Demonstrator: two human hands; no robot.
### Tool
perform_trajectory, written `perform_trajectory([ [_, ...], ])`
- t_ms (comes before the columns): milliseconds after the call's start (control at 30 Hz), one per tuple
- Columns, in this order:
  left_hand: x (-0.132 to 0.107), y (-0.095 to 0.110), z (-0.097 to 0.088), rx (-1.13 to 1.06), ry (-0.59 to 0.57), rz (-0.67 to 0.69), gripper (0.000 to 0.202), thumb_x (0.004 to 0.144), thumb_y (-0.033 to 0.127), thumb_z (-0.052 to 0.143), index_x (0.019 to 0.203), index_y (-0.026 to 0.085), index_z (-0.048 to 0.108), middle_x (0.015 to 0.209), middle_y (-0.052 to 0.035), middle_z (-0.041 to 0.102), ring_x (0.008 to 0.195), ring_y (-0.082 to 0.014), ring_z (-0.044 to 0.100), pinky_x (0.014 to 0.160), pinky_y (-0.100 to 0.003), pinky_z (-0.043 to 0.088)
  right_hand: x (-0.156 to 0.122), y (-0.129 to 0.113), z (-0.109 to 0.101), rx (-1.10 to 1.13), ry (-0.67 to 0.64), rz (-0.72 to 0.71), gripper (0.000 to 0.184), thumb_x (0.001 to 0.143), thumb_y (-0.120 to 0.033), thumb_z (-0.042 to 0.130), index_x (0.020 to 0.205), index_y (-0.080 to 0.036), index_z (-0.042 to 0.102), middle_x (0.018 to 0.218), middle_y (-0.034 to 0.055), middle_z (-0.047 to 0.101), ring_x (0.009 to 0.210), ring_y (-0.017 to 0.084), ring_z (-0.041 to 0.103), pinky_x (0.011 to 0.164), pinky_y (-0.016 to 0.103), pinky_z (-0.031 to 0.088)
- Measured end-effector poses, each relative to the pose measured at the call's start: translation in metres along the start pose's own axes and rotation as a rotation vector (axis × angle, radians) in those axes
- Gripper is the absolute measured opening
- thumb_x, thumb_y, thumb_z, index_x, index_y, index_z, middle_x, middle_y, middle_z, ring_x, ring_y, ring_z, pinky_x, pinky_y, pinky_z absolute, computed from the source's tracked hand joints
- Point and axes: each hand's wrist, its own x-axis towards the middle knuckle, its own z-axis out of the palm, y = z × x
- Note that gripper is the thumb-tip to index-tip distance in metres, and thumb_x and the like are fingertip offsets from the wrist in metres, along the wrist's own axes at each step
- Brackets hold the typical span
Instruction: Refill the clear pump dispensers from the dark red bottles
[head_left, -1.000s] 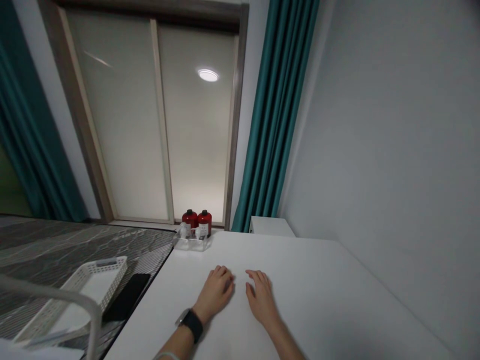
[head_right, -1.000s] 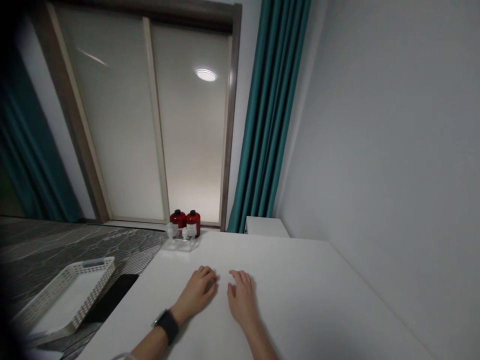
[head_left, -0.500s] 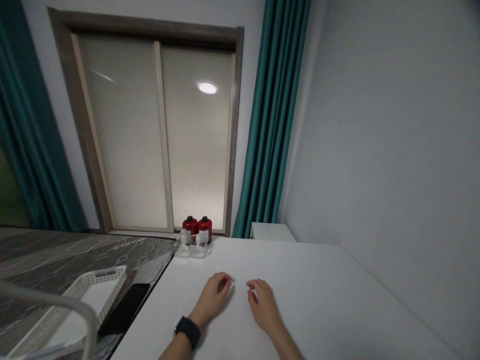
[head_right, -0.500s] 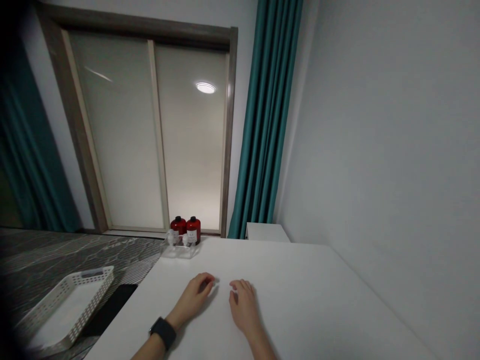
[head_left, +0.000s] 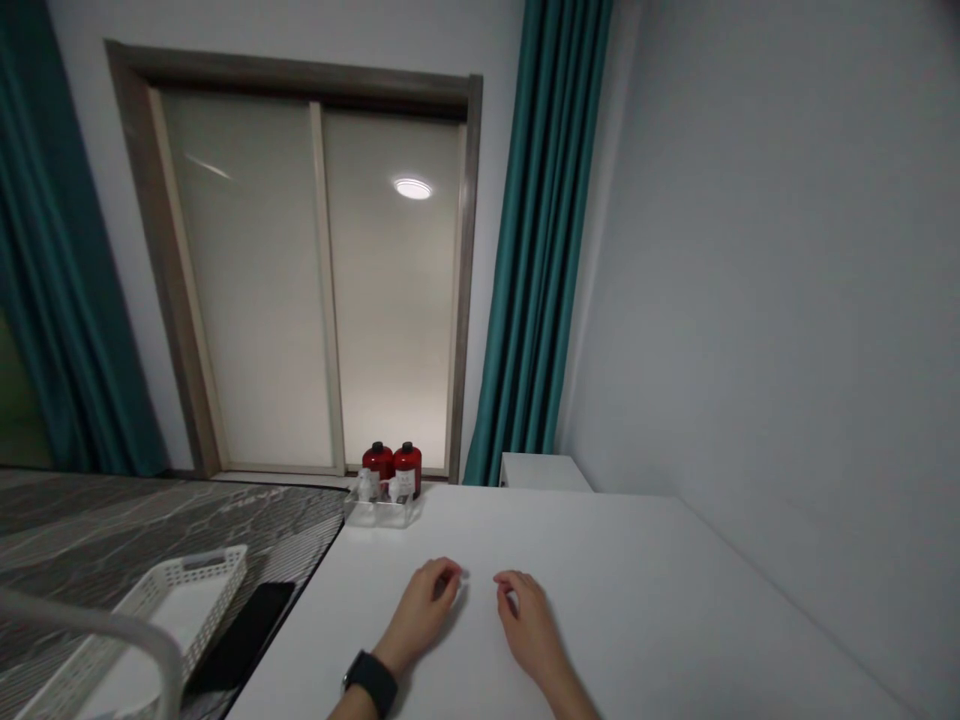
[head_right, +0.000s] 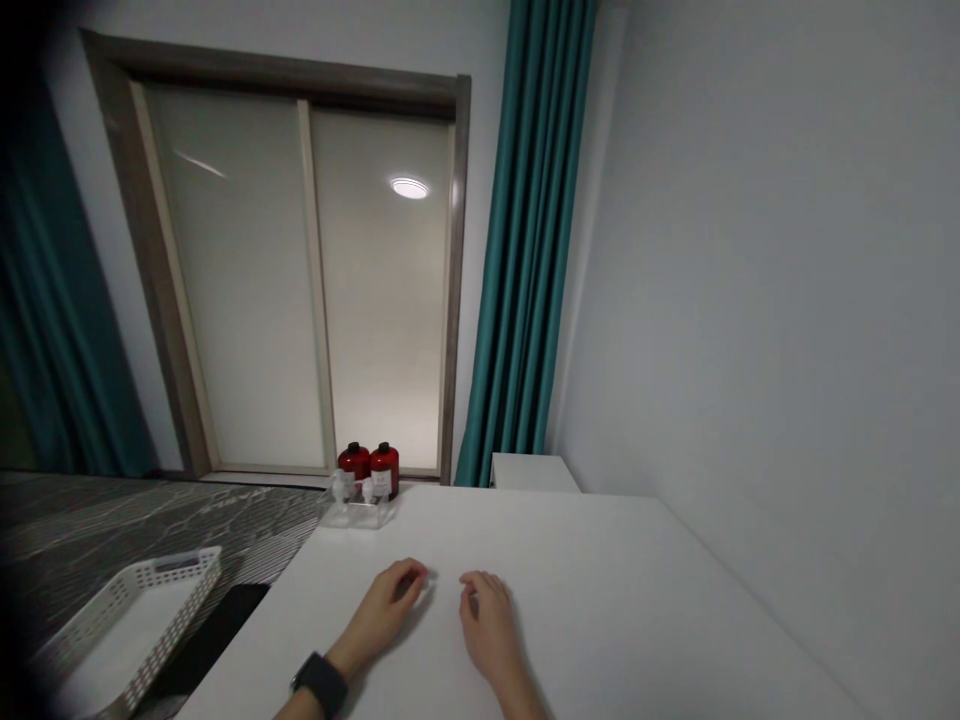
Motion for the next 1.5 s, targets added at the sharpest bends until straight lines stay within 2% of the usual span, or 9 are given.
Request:
perform_trajectory([
  [600,-0.002,0.001,-0.002,0.019,0.005,0.01,0.022,0.09,0.031,0.051,0.088,0.018,0.069,0.089,-0.0097,0.073,0.086,-0.0241,0.067,0.08,-0.034,0.05,0.0,-0.002,0.001,0.005,0.036,-0.002,0.028,0.087,-0.019,0.045,0.096,-0.022,0.071,0.093,0.0078,0.074,0.091,0.024,0.069,0.087,0.037,0.052],
  [900,-0.005,-0.001,0.002,0.104,-0.003,0.042,0.02,0.091,0.026,0.051,0.091,0.019,0.069,0.091,-0.0084,0.072,0.089,-0.0246,0.065,0.084,-0.036,0.048,-0.001,-0.003,0.0,-0.03,0.003,-0.021,0.028,0.088,-0.017,0.044,0.097,-0.021,0.07,0.094,0.0076,0.074,0.093,0.024,0.068,0.088,0.037,0.051],
  [1133,-0.008,0.01,0.001,0.189,-0.02,0.068,0.017,0.089,0.019,0.052,0.091,0.02,0.069,0.09,-0.0077,0.072,0.089,-0.0252,0.065,0.083,-0.036,0.047,0.001,-0.007,0.0,-0.097,-0.047,-0.05,0.024,0.084,-0.015,0.05,0.094,-0.024,0.07,0.088,0.0049,0.071,0.09,0.026,0.064,0.087,0.04,0.046],
  [1233,-0.008,0.018,-0.007,0.216,-0.041,0.086,0.017,0.087,0.018,0.053,0.091,0.02,0.069,0.088,-0.0064,0.072,0.086,-0.024,0.065,0.08,-0.035,0.047,0.008,-0.01,0.002,-0.167,-0.125,-0.058,0.024,0.083,-0.016,0.052,0.095,-0.025,0.07,0.088,0.0045,0.071,0.091,0.027,0.063,0.086,0.04,0.045],
  [1333,-0.002,0.02,-0.024,0.25,-0.041,0.104,0.018,0.084,0.016,0.054,0.092,0.022,0.069,0.089,-0.0059,0.072,0.087,-0.0237,0.064,0.081,-0.034,0.045,0.02,-0.017,0.008,-0.18,-0.162,-0.062,0.025,0.083,-0.015,0.052,0.097,-0.026,0.069,0.088,0.0037,0.071,0.091,0.026,0.064,0.086,0.038,0.044],
  [1500,0.025,0.004,-0.062,0.329,0.046,0.09,0.019,0.086,0.017,0.051,0.086,0.02,0.069,0.083,-0.0065,0.071,0.081,-0.0235,0.063,0.076,-0.034,0.044,0.042,-0.032,0.028,-0.15,-0.26,-0.107,0.028,0.082,-0.014,0.053,0.101,-0.026,0.068,0.092,0.0032,0.071,0.094,0.025,0.064,0.086,0.037,0.042],
])
